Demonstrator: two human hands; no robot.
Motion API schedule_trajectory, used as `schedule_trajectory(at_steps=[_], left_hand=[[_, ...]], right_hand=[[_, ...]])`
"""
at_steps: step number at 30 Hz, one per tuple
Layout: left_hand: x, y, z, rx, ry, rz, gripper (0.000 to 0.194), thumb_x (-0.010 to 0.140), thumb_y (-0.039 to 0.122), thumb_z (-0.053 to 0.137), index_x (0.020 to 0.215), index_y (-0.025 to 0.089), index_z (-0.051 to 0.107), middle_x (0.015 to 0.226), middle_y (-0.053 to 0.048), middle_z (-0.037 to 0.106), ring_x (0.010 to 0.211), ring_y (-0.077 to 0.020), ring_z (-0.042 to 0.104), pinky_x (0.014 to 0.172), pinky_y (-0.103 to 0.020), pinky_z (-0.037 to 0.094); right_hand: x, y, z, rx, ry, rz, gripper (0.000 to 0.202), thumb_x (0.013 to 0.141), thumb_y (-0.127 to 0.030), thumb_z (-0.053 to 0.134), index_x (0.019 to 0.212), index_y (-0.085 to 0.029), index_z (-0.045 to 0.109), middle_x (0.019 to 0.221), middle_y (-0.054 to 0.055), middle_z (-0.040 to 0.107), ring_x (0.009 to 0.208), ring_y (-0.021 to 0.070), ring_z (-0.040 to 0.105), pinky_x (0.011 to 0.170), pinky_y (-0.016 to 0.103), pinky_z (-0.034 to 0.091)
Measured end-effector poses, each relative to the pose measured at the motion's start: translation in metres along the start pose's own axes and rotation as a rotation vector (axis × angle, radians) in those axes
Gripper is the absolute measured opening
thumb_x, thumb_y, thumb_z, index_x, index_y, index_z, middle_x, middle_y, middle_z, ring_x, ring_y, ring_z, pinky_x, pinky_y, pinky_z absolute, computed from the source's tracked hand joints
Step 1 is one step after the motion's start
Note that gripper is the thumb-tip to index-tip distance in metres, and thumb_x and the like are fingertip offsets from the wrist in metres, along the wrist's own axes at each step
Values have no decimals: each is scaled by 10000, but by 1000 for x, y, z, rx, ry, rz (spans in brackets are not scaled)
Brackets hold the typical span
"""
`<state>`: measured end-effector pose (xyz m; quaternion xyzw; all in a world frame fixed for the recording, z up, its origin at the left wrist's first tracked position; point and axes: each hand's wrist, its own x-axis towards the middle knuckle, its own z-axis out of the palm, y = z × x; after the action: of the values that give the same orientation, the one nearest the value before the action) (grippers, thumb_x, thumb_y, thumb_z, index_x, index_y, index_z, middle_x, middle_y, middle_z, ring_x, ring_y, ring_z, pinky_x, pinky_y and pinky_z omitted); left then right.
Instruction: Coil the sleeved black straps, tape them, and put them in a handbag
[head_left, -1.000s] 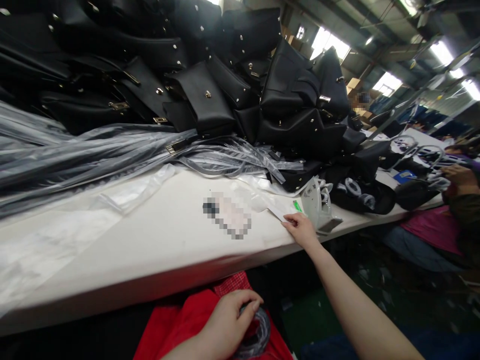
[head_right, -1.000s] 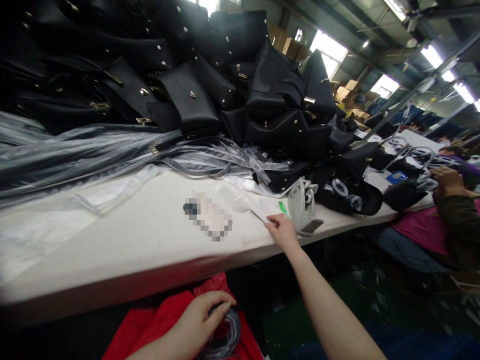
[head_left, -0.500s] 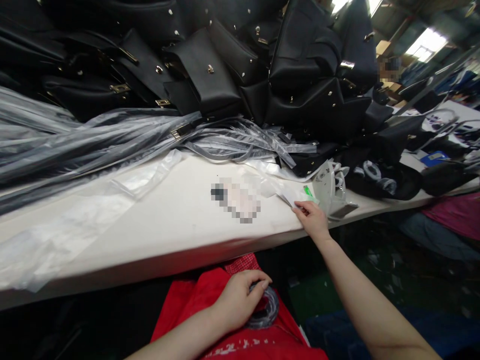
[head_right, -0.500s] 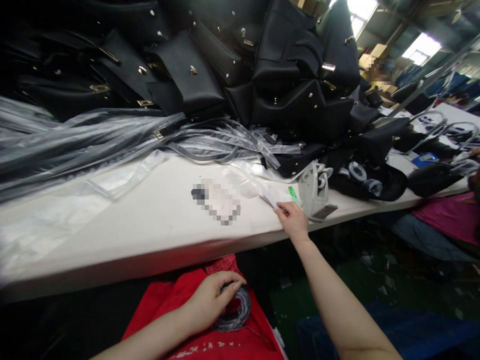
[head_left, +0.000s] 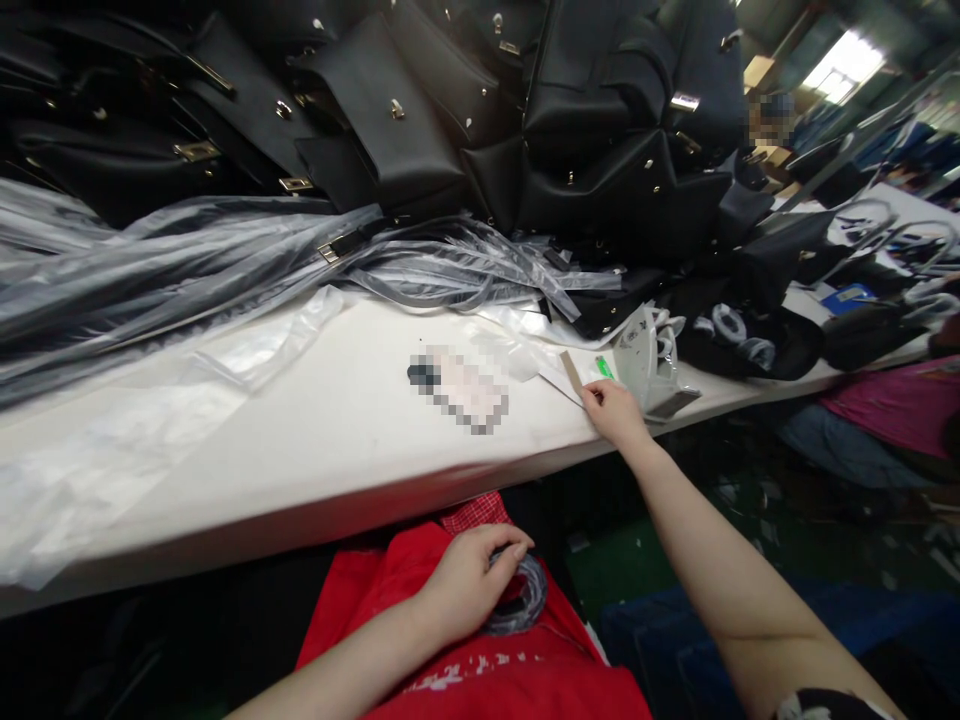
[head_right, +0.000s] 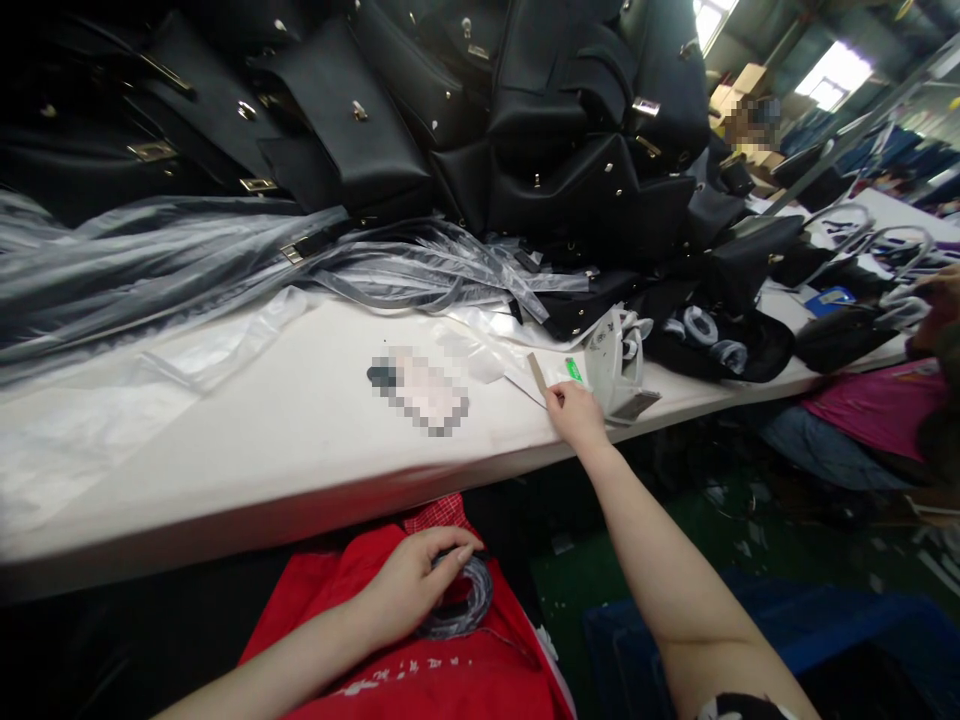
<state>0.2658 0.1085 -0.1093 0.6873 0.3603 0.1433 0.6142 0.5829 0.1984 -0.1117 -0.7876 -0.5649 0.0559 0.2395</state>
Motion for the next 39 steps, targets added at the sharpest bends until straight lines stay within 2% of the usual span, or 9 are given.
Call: schedule_trajectory(at_steps=[7,14,16,19,22,24,32,36,39], left_hand=[[-3,6,0,23,3,16,288,913,325,466,983,197,715,1007,-41,737,956,-190,654,892,-275,477],[-5,4,-1,3,-4,19,343,925,391,439,993,195,712,1015,-52,729,972,-202,642,912,-294,470],[-6,3,-2,-97,-30,-28,434,941,469,390,1007,179,706,957,-56,725,870,-192,650,839,-294,492],[-4,1,-3,-347,-118,-200,596,936,592,311,1037,144,689,778,-47,691,576,-138,578,596,-263,480],[0,-2,-2,-513,-185,-311,646,917,634,323,1039,119,692,712,-43,664,495,-111,523,517,-242,435],[1,-3,-1,-556,-202,-331,655,905,648,343,1054,117,695,717,-46,667,513,-117,539,536,-251,445],[-4,-4,3,-551,-191,-284,696,927,630,273,1100,91,677,676,-45,665,575,-150,583,641,-298,483],[-5,-2,4,-431,-141,-150,632,953,552,280,1003,100,719,818,-61,714,831,-202,640,868,-343,481],[-7,-4,5,-396,-111,-62,569,955,499,310,934,120,734,925,-66,732,944,-212,632,964,-336,441]], right_hand=[[12,1,-7,113,250,199,271,949,-269,378,1025,-89,565,867,152,685,809,219,636,778,350,431],[-4,-25,-26,204,304,126,304,966,-318,383,1152,-127,529,882,100,685,713,193,619,725,324,453],[-26,-44,-43,271,187,6,363,988,-401,346,1141,-172,584,863,71,668,713,190,596,707,323,461],[-72,-76,-68,362,-164,-205,479,1012,-448,273,1021,-214,691,866,53,650,762,178,594,717,313,470],[-118,-98,-81,343,-431,-329,313,971,-415,455,994,-243,716,855,35,639,798,169,601,714,290,473],[-144,-106,-83,323,-508,-399,193,926,-355,563,999,-245,704,835,25,633,777,160,597,689,279,471],[-195,-115,-67,225,-316,-768,149,945,-218,536,967,-201,682,835,55,666,754,170,570,692,310,441],[-207,-111,-42,62,-289,-899,204,965,-207,485,959,-205,690,825,55,671,736,170,556,713,317,431],[-212,-105,-28,16,-310,-899,208,968,-212,474,996,-187,679,841,65,677,752,183,565,736,328,442]])
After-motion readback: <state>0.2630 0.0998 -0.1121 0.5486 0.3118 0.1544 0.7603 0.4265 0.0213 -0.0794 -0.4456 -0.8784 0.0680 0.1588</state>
